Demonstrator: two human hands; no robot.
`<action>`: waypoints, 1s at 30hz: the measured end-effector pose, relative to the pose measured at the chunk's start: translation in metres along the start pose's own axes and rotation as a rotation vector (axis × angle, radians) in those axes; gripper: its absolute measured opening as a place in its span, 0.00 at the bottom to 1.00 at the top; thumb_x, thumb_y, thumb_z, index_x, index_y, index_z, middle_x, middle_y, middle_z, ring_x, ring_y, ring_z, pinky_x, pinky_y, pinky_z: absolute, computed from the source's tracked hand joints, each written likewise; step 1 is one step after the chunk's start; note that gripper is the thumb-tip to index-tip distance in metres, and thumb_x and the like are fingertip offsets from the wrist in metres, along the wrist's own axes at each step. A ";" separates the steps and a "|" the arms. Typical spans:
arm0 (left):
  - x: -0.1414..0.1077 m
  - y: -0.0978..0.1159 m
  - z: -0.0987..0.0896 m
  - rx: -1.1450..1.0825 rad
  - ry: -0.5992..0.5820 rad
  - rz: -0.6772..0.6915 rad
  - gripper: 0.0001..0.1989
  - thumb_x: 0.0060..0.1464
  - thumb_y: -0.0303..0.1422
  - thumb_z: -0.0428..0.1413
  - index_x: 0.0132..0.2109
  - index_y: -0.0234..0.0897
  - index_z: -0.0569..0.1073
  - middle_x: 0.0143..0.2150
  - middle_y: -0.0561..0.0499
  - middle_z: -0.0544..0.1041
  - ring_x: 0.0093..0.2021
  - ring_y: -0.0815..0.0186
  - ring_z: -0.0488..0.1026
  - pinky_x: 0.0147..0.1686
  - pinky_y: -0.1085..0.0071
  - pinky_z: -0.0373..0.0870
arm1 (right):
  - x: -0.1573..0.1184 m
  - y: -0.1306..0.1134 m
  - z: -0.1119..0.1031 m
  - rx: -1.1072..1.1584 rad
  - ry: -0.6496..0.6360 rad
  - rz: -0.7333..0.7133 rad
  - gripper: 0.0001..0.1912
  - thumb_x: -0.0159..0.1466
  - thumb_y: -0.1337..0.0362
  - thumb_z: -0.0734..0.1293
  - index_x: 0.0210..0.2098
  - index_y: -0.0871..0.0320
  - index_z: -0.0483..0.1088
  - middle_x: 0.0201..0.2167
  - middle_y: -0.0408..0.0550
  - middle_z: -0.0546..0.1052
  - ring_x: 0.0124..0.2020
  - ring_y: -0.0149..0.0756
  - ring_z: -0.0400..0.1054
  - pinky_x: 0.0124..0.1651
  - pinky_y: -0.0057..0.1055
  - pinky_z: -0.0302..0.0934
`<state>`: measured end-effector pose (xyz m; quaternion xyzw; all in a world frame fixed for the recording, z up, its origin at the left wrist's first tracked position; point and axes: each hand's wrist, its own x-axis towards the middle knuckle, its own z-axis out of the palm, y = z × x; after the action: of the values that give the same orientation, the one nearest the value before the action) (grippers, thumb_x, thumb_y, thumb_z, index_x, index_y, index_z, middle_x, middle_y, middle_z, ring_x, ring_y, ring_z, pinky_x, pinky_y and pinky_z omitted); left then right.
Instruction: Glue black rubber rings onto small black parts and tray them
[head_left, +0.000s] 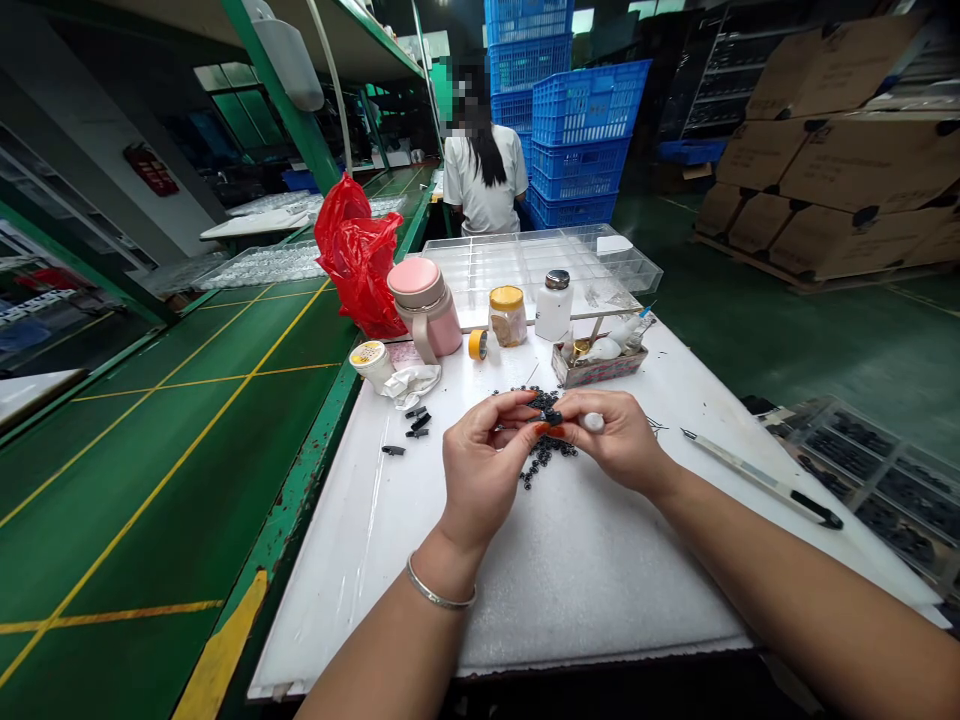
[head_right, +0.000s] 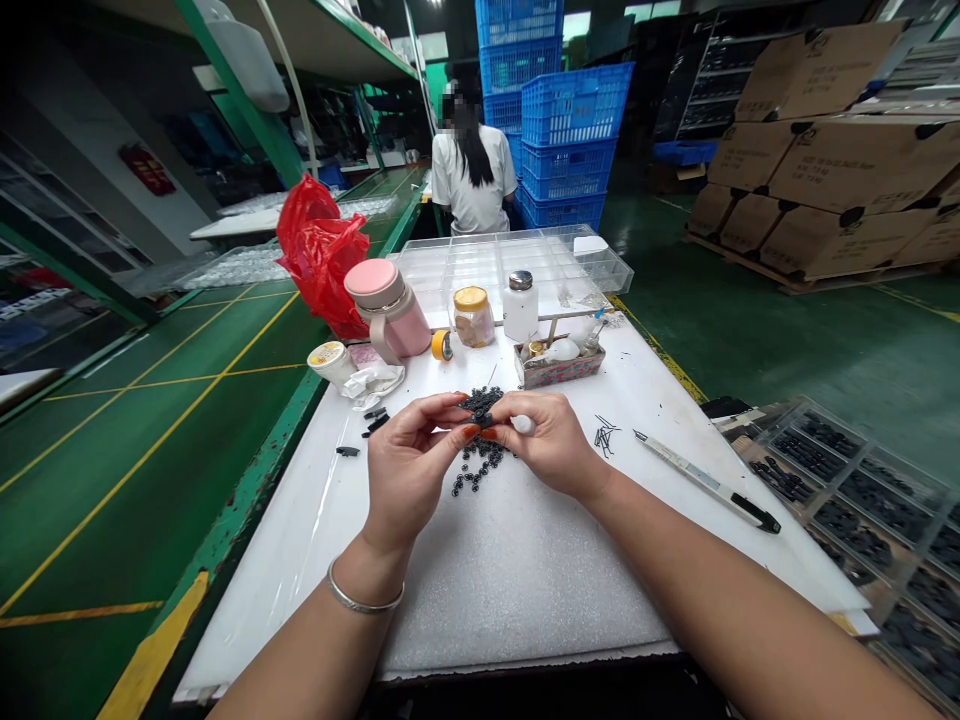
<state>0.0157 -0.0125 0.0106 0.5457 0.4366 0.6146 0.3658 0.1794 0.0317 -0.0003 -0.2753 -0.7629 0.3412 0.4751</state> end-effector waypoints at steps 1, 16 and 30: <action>0.000 0.000 0.000 -0.004 -0.005 -0.001 0.13 0.49 0.27 0.64 0.44 0.35 0.77 0.36 0.47 0.78 0.37 0.66 0.77 0.36 0.76 0.77 | 0.000 0.000 0.000 0.018 -0.004 0.004 0.03 0.61 0.68 0.69 0.31 0.59 0.75 0.28 0.47 0.76 0.31 0.33 0.69 0.35 0.31 0.63; 0.000 0.002 0.001 -0.088 -0.089 -0.007 0.13 0.50 0.26 0.63 0.44 0.35 0.77 0.34 0.49 0.79 0.34 0.68 0.77 0.34 0.77 0.76 | 0.002 -0.001 -0.010 0.280 -0.172 0.133 0.04 0.59 0.66 0.71 0.29 0.61 0.75 0.27 0.46 0.75 0.28 0.30 0.67 0.31 0.27 0.61; -0.001 0.000 -0.001 0.069 -0.028 0.118 0.13 0.51 0.27 0.63 0.45 0.37 0.77 0.37 0.49 0.79 0.38 0.68 0.77 0.36 0.77 0.76 | 0.001 0.003 -0.009 0.195 -0.108 0.193 0.10 0.59 0.59 0.72 0.33 0.61 0.76 0.28 0.47 0.75 0.29 0.31 0.66 0.31 0.27 0.59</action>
<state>0.0146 -0.0138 0.0096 0.5914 0.4194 0.6120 0.3159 0.1875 0.0368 0.0004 -0.2812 -0.7206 0.4721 0.4227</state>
